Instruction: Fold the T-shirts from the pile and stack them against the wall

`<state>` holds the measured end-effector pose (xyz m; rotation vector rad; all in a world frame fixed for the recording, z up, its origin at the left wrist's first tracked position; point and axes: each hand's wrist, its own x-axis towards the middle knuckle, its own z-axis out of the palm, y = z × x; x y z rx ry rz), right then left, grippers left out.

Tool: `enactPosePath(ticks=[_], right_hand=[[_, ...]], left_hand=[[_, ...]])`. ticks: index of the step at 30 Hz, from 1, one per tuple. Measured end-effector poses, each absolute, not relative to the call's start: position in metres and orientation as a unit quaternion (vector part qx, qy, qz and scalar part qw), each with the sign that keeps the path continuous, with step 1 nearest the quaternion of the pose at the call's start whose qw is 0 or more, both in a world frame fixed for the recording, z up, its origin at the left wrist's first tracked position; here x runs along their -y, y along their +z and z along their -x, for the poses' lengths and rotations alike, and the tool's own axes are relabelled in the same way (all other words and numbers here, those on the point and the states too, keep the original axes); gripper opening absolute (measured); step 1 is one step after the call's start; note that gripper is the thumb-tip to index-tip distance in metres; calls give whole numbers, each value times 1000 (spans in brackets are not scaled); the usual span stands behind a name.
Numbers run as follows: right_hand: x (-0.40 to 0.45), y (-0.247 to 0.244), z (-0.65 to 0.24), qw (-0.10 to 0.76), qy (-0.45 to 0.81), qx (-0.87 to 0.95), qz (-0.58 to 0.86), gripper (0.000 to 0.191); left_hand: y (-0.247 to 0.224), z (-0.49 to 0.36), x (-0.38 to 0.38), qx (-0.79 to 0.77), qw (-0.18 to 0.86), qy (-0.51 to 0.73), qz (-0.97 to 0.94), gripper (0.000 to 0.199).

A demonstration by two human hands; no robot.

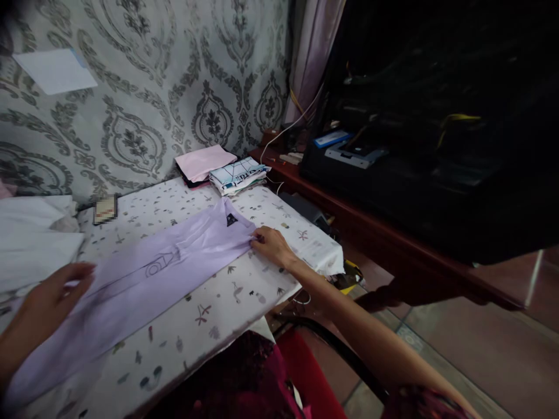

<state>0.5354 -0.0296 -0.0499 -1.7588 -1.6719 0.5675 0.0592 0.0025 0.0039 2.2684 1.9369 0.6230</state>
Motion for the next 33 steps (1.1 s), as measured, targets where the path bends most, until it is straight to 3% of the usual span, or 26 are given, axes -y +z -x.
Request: enactPosePath(ticks=[4, 10, 15, 21, 27, 33], right_hand=[[33, -49, -539, 370, 358, 584, 627, 18], [30, -55, -547, 419, 429, 544, 587, 17], [29, -60, -550, 433, 417, 544, 585, 11], [31, -62, -544, 445, 333, 540, 631, 4], [29, -64, -545, 449, 342, 529, 634, 5], [29, -68, -549, 469, 346, 532, 613, 30]], left_hand=[[4, -178, -62, -531, 183, 204, -802, 38], [-24, -280, -126, -556, 163, 119, -806, 26], [-35, -285, -135, -550, 169, 135, -806, 12], [-35, -276, -135, -498, 168, 312, -792, 14], [-39, -283, -132, -563, 54, 133, -814, 10], [-36, -290, -123, -576, -40, 55, -815, 14]])
